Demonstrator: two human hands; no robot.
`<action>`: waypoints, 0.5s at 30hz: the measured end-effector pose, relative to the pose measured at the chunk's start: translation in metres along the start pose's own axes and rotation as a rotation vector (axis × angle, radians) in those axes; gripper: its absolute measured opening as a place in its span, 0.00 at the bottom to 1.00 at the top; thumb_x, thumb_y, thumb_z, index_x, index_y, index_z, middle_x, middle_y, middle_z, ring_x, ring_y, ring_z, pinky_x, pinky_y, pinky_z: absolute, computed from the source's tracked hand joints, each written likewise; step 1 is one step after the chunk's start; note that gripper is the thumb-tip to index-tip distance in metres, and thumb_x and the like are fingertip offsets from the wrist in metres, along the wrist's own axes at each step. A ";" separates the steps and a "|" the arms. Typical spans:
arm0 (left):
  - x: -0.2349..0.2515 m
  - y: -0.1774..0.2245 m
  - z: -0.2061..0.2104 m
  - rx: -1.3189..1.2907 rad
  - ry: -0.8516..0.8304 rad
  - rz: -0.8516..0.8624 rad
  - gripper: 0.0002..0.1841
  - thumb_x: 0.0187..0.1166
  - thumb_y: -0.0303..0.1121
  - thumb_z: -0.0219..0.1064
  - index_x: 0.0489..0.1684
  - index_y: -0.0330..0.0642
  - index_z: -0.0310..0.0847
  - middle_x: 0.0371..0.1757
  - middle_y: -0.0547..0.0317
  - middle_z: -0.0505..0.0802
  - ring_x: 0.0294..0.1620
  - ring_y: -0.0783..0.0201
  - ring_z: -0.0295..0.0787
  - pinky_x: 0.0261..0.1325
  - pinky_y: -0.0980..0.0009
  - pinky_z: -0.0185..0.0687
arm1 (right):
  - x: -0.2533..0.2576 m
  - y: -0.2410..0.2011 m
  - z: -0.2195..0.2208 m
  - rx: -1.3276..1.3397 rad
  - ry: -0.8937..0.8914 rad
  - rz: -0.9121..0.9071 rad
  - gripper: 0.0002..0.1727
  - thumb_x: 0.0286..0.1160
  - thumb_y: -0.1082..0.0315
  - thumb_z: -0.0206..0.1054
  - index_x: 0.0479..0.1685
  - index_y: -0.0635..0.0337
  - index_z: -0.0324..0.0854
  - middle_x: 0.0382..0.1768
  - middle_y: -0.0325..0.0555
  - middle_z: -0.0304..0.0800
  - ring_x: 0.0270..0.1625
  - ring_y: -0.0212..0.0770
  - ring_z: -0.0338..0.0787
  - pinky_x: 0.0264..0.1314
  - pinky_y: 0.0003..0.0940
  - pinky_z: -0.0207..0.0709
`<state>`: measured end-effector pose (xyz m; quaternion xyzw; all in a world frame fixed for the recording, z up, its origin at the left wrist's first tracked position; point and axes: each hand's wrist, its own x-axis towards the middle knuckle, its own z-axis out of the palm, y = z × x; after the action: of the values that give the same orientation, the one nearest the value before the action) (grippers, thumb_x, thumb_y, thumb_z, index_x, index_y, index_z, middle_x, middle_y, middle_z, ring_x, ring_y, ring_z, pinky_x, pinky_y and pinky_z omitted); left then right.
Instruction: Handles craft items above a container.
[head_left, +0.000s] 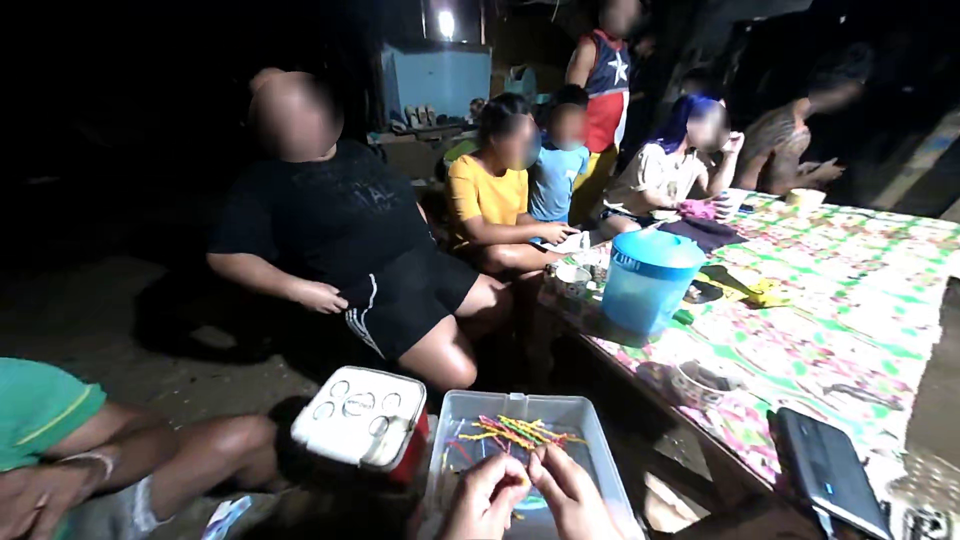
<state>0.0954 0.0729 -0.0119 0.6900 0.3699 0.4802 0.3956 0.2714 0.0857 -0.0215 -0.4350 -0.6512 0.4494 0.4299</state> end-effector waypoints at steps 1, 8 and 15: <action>-0.002 -0.002 -0.001 0.012 -0.055 0.035 0.06 0.78 0.18 0.62 0.42 0.24 0.85 0.38 0.51 0.91 0.32 0.77 0.83 0.38 0.81 0.81 | -0.002 0.002 0.000 0.059 -0.021 0.050 0.11 0.85 0.69 0.57 0.44 0.68 0.81 0.34 0.41 0.82 0.38 0.28 0.82 0.46 0.28 0.78; -0.006 0.003 0.005 0.290 -0.159 0.117 0.09 0.74 0.15 0.63 0.48 0.24 0.85 0.45 0.38 0.93 0.46 0.53 0.94 0.56 0.61 0.88 | 0.002 0.004 -0.004 0.149 -0.072 0.141 0.11 0.86 0.67 0.56 0.47 0.66 0.80 0.34 0.41 0.85 0.37 0.31 0.87 0.47 0.34 0.85; -0.002 0.002 0.007 0.456 -0.031 -0.015 0.10 0.75 0.19 0.66 0.51 0.26 0.83 0.44 0.39 0.93 0.45 0.49 0.94 0.55 0.54 0.89 | -0.002 -0.003 -0.002 -0.109 -0.134 0.188 0.16 0.86 0.64 0.60 0.53 0.72 0.82 0.39 0.53 0.90 0.40 0.42 0.90 0.50 0.43 0.84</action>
<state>0.1015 0.0688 -0.0123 0.7662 0.4676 0.3705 0.2388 0.2734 0.0839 -0.0185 -0.4858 -0.6583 0.4796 0.3174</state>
